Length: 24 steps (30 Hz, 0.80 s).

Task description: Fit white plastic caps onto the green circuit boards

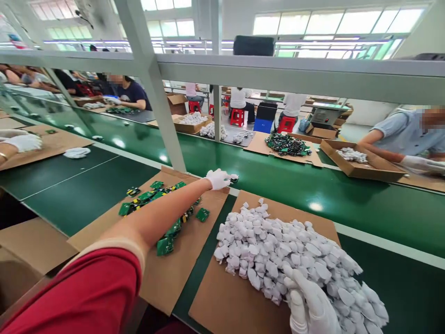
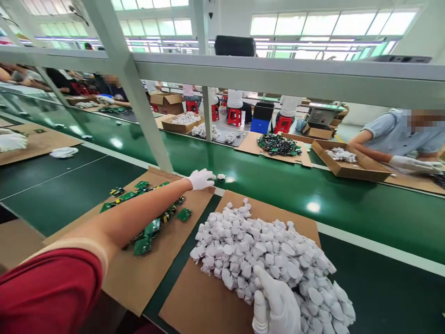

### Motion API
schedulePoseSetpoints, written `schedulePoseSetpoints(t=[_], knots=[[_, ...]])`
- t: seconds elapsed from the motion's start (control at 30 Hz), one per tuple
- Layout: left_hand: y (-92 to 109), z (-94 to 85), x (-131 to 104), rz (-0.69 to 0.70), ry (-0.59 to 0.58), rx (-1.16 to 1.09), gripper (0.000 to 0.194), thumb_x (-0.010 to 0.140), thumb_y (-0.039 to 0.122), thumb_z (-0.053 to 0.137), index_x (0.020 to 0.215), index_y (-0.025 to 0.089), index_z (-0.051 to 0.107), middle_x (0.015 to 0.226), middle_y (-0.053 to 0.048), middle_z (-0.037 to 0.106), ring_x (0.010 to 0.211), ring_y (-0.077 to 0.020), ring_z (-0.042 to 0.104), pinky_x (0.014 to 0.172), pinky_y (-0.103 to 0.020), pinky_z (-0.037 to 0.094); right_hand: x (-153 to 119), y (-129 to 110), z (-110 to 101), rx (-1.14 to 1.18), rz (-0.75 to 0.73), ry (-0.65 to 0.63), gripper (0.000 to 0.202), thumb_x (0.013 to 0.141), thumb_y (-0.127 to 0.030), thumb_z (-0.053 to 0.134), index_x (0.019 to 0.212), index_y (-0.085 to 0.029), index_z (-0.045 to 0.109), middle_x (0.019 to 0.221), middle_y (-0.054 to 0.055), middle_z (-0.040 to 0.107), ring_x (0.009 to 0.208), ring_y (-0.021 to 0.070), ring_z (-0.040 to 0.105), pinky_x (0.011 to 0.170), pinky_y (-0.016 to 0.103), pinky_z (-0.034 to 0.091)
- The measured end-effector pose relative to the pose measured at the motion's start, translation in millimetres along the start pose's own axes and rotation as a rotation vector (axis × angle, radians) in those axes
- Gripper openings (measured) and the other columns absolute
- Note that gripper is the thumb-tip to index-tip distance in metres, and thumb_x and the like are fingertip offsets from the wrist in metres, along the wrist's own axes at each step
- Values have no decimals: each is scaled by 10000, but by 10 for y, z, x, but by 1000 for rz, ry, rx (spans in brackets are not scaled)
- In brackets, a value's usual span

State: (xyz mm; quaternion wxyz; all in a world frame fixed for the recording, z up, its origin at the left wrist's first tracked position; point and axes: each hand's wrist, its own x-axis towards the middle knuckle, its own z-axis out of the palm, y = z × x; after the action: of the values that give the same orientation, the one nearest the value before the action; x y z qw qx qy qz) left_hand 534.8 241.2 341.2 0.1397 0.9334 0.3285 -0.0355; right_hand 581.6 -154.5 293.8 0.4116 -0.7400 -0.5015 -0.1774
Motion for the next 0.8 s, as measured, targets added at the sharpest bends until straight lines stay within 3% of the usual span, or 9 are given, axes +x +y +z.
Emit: schedulePoseSetpoints(t=[0.13,0.27,0.33,0.43,0.57,0.63,0.73,0.8], knots=[[-298,-69,-662,136,-185,44,343,653,423,660,980,321,681,1329,-2,523,1321,-301,301,1073,-491,155,-6,9,22,-37,-35,1,301,885,-269,447,1155,-220,570,856,63,679,759,210,632,695,340,474],[-404,38,-1142,218,-206,98,591,494,366,785,1066,334,642,1365,-41,484,1356,-348,223,1068,-560,63,-14,43,54,-94,-102,14,277,889,-236,452,1136,-201,570,811,53,694,716,190,643,677,318,484],[-393,127,-1215,227,-149,118,654,448,277,809,1075,334,633,1349,-48,500,1353,-353,228,1063,-576,22,-7,45,66,-123,-119,29,261,887,-224,461,1119,-187,575,837,60,705,715,185,650,674,310,489],[-355,245,-1197,194,-49,81,562,451,174,791,978,324,669,1288,-24,558,1339,-334,270,1075,-559,11,6,25,75,-170,-120,60,228,881,-211,477,1075,-177,593,880,70,719,745,188,665,698,311,502],[-300,301,-1189,153,40,-22,288,674,215,637,957,244,687,1129,-79,651,1243,-314,420,1078,-530,138,-20,18,47,-143,-42,97,218,877,-203,486,1055,-160,606,897,75,729,741,185,681,695,309,522],[-252,283,-1264,128,95,-90,319,800,292,495,1062,197,650,1099,-119,656,1156,-293,505,1042,-480,270,-45,13,12,-82,57,116,242,888,-208,467,1079,-142,600,912,84,726,750,185,683,697,311,532],[-105,251,-1506,119,142,-410,415,856,387,395,1156,163,574,1131,-110,635,1093,-246,552,973,-380,393,-55,-44,-27,-70,128,60,252,895,-222,461,1093,-154,602,933,74,712,803,178,672,738,304,523],[57,274,-1727,94,52,-933,431,834,421,449,1166,163,541,1113,-90,634,1029,-233,589,926,-377,441,-28,-117,-15,-177,89,-33,259,887,-254,484,1095,-171,613,940,69,689,825,179,654,739,292,501]])
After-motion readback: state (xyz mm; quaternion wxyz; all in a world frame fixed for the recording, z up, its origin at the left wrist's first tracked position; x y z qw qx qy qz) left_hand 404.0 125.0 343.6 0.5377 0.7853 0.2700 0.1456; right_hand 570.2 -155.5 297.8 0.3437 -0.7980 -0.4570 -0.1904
